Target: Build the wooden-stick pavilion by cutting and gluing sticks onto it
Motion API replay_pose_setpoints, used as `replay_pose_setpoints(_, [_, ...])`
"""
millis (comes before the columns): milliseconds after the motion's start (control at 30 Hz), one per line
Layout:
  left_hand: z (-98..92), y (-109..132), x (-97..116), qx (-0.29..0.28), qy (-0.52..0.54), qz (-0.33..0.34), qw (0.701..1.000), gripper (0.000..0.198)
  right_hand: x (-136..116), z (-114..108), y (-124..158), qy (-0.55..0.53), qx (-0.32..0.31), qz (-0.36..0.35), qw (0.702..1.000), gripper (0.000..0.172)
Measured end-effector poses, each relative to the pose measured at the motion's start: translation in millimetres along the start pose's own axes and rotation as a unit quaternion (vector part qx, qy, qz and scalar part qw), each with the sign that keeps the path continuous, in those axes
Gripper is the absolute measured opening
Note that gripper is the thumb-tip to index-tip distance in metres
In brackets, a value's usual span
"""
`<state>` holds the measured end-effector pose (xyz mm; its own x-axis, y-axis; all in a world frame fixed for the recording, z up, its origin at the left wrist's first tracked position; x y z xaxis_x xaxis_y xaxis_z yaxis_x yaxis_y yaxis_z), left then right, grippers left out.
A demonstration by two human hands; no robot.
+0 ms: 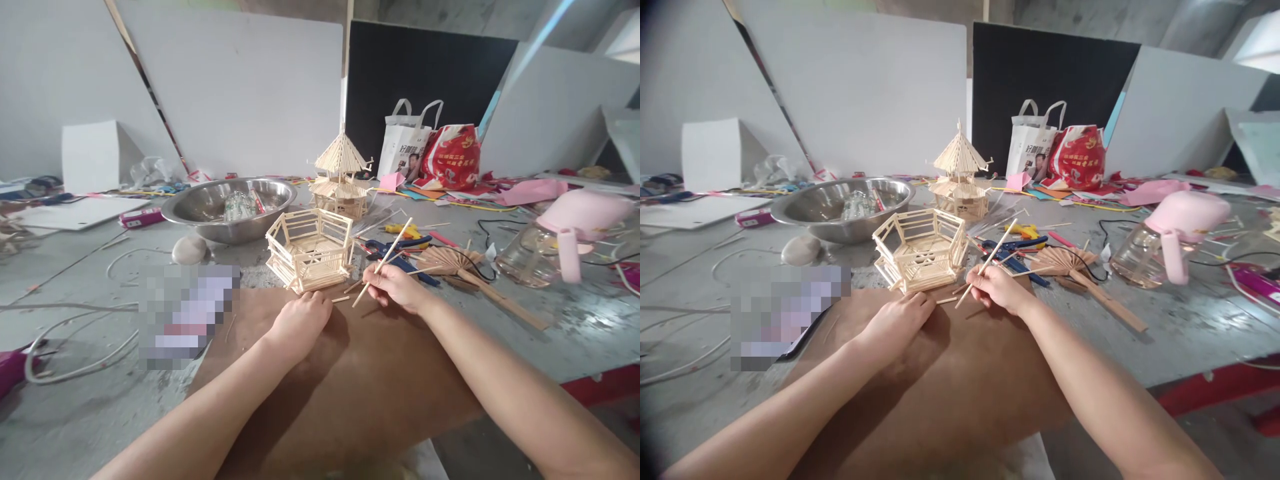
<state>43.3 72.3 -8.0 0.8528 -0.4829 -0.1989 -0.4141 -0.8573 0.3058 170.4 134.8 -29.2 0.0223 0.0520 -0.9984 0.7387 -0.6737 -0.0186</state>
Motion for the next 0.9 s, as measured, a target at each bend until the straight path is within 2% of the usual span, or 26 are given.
replay_pose_setpoints(233, [1.6, -0.9, -2.5, -0.006, 0.006, -0.01, 1.0, 0.031, 5.8, 8.7, -3.0, 0.053, -0.033, 0.043, 0.997, 0.032])
replay_pose_setpoints(700, [-1.4, 3.2, 2.5, -0.013, -0.015, -0.009, 1.0, 0.03, 12.2, 6.7, -1.6, 0.067, -0.009, 0.067, 0.995, 0.032])
replay_pose_setpoints(900, [2.3, 4.6, -2.6, -0.008, 0.006, 0.0, 1.0, 0.031, 13.3, 7.2, -1.6, 0.071, -0.01, 0.068, 0.995, 0.034])
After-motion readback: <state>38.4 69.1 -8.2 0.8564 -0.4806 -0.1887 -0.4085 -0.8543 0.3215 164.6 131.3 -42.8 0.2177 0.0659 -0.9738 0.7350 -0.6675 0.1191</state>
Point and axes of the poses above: each hand's wrist, its own y-axis away from the middle knuckle, its own z-axis out of the palm, x = y × z, the point moved 7 cm from there along -y, towards the middle knuckle, and after that the axes turned 15 degrees about -x, right-handed, at the moved point
